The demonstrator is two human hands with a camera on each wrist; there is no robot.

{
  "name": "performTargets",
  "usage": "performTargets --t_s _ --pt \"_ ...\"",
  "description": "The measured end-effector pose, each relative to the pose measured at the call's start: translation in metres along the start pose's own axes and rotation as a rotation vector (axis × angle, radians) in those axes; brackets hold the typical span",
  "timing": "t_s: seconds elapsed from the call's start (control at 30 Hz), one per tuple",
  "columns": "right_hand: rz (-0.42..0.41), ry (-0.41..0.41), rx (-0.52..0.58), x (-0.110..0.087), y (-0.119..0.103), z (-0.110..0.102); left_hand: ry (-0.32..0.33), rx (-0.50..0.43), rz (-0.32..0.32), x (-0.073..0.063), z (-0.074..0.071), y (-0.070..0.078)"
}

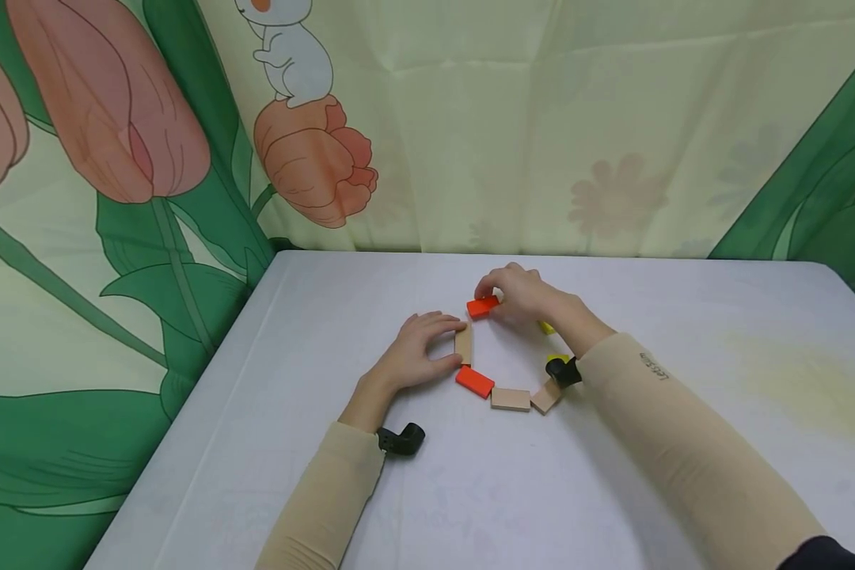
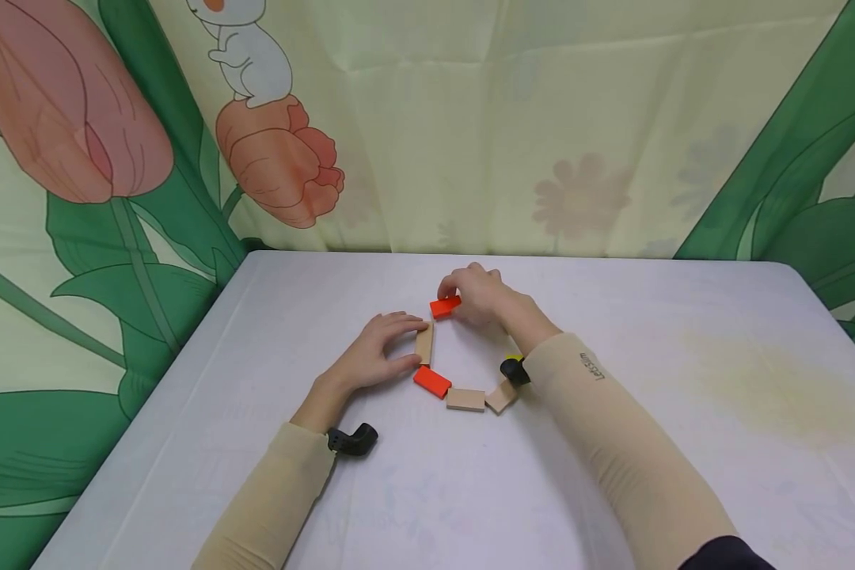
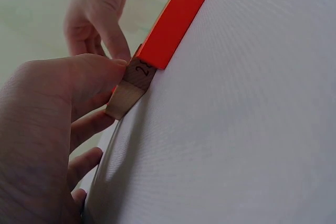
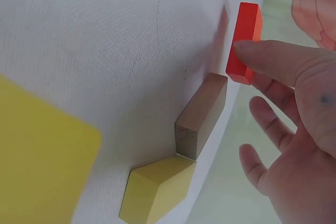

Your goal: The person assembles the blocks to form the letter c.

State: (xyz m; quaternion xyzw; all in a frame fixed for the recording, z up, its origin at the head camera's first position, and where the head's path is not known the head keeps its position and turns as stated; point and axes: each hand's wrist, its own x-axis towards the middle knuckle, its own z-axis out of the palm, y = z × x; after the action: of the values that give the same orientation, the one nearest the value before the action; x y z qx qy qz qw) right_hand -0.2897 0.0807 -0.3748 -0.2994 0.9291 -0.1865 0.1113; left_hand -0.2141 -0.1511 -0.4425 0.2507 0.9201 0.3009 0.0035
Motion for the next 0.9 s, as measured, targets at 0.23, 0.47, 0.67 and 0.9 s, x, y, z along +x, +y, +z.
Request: performTargets --t_s 0.23,0.47,0.67,0.9 --pt "-0.008 -0.005 0.006 0.004 -0.001 0.000 -0.008 0.010 -0.013 0.000 0.000 -0.001" --pt "-0.019 -0.017 0.011 0.007 0.000 0.000 -0.006 0.003 -0.023 0.000 0.000 0.000" --pt "-0.038 -0.020 0.010 0.009 -0.001 0.002 -0.014 0.002 -0.026 0.000 -0.001 0.000" --pt "-0.036 -0.036 0.008 0.011 0.001 0.005 -0.010 -0.009 -0.008 0.000 -0.002 0.001"
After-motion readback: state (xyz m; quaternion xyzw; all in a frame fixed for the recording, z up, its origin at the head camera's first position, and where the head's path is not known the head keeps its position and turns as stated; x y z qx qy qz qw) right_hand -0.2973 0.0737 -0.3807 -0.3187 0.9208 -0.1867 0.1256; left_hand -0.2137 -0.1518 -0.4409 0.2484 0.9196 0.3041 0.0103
